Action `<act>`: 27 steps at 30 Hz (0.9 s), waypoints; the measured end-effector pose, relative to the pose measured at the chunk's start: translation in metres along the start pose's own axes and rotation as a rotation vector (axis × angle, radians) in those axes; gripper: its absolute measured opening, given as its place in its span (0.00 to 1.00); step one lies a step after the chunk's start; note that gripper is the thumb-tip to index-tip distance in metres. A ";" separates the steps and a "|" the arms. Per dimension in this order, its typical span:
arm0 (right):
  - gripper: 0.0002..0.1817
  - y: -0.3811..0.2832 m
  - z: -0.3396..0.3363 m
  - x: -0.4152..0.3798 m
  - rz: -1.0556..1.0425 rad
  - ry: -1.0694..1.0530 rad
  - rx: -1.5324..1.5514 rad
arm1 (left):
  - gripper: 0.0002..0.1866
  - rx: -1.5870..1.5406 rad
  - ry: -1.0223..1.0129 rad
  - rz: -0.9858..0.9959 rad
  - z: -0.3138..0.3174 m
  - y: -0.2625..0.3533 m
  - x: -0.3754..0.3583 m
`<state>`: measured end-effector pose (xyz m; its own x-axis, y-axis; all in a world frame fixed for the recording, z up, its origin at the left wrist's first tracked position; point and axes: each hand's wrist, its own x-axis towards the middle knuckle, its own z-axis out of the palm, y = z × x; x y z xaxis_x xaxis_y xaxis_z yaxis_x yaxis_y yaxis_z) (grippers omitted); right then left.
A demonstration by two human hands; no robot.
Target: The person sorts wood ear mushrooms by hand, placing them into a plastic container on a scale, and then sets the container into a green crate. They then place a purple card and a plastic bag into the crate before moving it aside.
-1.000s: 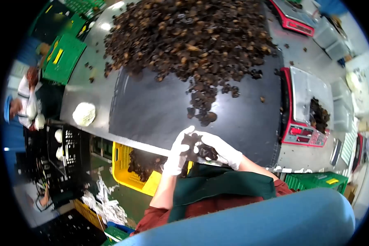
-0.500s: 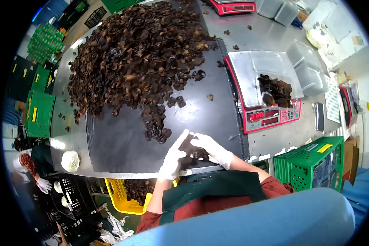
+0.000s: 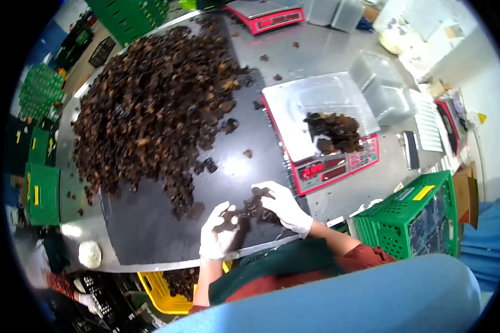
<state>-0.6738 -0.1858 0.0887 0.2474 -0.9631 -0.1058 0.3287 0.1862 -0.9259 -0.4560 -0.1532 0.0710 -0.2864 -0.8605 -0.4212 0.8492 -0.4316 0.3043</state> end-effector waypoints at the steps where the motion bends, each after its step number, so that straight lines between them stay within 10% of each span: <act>1: 0.19 -0.015 -0.006 0.001 -0.063 0.050 -0.067 | 0.20 -0.074 0.036 -0.029 -0.006 0.001 0.001; 3: 0.20 -0.070 -0.033 0.003 -0.310 0.142 -0.596 | 0.16 -0.122 0.137 -0.042 -0.001 0.000 0.007; 9: 0.19 -0.160 -0.127 0.016 -0.467 0.560 -0.611 | 0.12 0.037 0.191 0.073 0.007 -0.004 0.024; 16: 0.22 -0.167 -0.167 0.049 -0.618 -0.065 -1.562 | 0.10 0.684 -0.072 0.385 0.121 -0.028 0.086; 23: 0.36 -0.166 -0.190 0.040 -0.466 0.059 -1.159 | 0.11 0.981 -0.134 0.528 0.175 -0.074 0.141; 27: 0.25 -0.167 -0.208 0.027 -0.487 0.181 -0.894 | 0.11 0.956 -0.098 0.547 0.176 -0.088 0.168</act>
<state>-0.9116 -0.2833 0.1648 0.1039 -0.9240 0.3680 -0.4593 -0.3728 -0.8063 -0.6573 -0.3076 0.1238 -0.0464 -0.9985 0.0284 0.1912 0.0190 0.9814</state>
